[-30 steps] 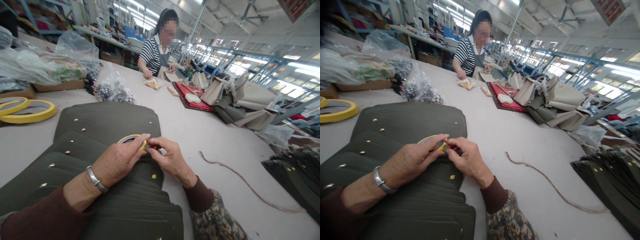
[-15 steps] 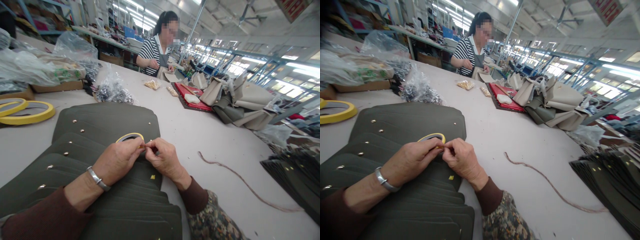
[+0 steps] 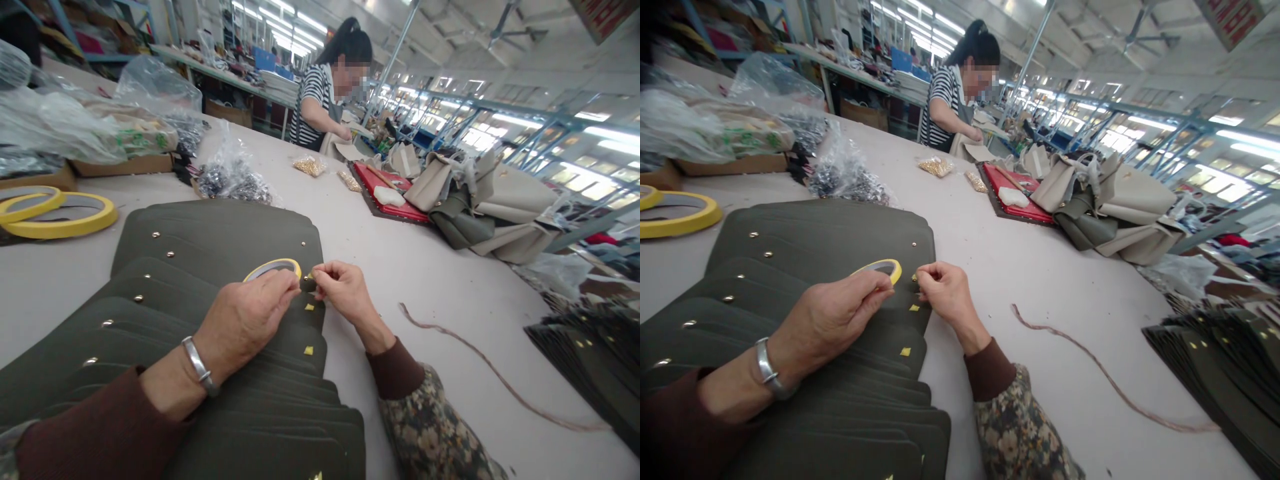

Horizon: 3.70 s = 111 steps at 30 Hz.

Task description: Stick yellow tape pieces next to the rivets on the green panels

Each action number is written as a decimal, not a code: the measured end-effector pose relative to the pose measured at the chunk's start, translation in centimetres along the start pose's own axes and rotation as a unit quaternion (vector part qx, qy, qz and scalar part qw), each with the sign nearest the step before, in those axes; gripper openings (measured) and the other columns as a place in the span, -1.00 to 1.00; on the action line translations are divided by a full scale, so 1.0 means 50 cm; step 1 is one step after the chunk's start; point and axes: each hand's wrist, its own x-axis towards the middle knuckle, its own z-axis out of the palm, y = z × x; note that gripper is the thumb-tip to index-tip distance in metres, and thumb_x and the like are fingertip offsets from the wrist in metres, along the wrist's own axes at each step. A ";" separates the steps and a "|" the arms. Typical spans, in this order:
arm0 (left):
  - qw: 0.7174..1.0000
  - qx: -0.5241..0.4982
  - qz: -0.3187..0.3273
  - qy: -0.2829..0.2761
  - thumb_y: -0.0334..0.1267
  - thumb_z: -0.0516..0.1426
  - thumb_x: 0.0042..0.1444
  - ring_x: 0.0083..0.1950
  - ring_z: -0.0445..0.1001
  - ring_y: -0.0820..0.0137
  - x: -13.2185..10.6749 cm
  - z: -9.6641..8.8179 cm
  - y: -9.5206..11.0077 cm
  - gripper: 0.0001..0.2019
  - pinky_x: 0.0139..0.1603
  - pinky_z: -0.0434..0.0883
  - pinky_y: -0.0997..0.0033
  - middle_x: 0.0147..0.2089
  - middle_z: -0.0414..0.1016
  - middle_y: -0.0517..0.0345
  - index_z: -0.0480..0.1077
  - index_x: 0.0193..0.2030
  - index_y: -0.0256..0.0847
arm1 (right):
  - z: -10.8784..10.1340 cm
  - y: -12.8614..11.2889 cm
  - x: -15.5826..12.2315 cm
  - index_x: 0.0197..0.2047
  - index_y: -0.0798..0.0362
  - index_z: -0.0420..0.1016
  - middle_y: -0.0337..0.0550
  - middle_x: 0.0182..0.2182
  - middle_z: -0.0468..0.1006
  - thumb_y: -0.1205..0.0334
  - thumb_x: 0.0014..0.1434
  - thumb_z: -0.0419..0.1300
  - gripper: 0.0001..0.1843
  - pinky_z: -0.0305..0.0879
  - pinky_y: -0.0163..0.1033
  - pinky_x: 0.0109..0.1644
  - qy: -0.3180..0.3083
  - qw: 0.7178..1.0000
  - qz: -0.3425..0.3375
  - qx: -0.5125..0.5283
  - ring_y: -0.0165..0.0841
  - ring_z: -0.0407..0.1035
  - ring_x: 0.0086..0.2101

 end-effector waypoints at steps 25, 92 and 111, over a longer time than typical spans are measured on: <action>0.980 0.097 -0.032 -0.171 -0.31 -0.04 0.33 -0.05 0.41 0.17 0.015 0.036 -0.041 -0.82 -0.04 0.38 0.14 -0.12 0.52 0.03 0.38 -0.15 -0.20 | 0.006 0.030 0.037 -0.34 0.09 0.56 -0.25 -0.57 0.54 0.26 0.08 0.30 -0.92 0.30 -0.38 -0.52 -0.025 0.978 -0.007 -0.209 -0.43 0.40 -0.59; 0.972 0.157 -0.048 -0.165 -0.32 0.00 0.31 -0.15 0.44 0.24 0.014 0.015 -0.033 -0.86 -0.27 0.34 0.32 -0.22 0.52 0.11 0.38 -0.19 -0.15 | -0.012 0.027 0.028 -0.41 0.17 0.55 -0.30 -0.66 0.49 0.26 0.01 0.28 -0.88 0.30 -0.48 -0.64 -0.047 0.986 0.144 0.069 -0.55 0.32 -0.71; 0.960 0.165 -0.056 -0.218 -0.32 -0.03 0.32 -0.13 0.45 0.18 0.017 0.011 -0.027 -0.82 -0.21 0.36 0.24 -0.17 0.50 0.01 0.40 -0.16 -0.17 | 0.004 0.029 0.016 -0.13 0.09 0.50 -0.31 -0.62 0.49 0.23 0.16 0.23 -0.80 0.32 -0.31 -0.47 0.006 0.983 -0.004 -0.181 -0.36 0.43 -0.57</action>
